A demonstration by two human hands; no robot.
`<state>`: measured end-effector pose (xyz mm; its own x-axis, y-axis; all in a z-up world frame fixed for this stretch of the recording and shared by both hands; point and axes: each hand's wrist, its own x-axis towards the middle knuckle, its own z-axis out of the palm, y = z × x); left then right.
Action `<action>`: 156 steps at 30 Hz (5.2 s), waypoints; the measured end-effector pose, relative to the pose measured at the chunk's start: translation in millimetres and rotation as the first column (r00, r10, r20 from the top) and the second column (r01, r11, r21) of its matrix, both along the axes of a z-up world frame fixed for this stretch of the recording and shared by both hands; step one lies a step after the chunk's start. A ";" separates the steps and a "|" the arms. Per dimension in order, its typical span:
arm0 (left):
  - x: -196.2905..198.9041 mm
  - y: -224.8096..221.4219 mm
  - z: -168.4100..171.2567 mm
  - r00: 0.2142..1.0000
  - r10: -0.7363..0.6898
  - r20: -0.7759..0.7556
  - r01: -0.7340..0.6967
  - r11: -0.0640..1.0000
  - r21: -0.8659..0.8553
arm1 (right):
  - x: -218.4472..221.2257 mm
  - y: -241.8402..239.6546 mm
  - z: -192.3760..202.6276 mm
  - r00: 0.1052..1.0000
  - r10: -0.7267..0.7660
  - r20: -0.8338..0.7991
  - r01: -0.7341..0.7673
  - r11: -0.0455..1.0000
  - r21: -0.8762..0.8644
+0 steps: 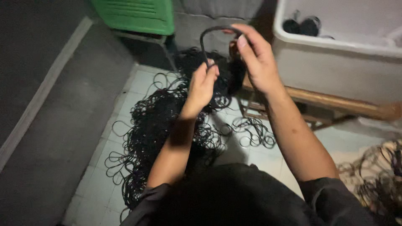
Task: The person winds a long cable into a coil by hand and places it into a white plastic bin on a wooden stool.
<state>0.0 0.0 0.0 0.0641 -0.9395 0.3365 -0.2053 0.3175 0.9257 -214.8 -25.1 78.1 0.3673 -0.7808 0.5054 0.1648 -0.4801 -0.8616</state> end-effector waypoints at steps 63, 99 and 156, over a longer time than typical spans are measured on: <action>-191.4 17.9 44.1 0.630 -0.728 -0.268 0.776 0.578 0.252 | -156.0 133.4 -48.3 0.664 -0.417 -0.621 0.715 0.598 0.362; -301.1 70.5 17.1 0.513 -0.828 -0.225 0.856 0.477 0.197 | -275.8 139.5 -26.9 0.827 -0.502 -0.251 0.548 0.821 0.162; -298.0 63.3 -80.4 0.571 -0.801 -0.181 0.774 0.451 0.445 | -279.2 111.6 -37.8 0.878 -0.434 -0.204 0.479 0.798 0.366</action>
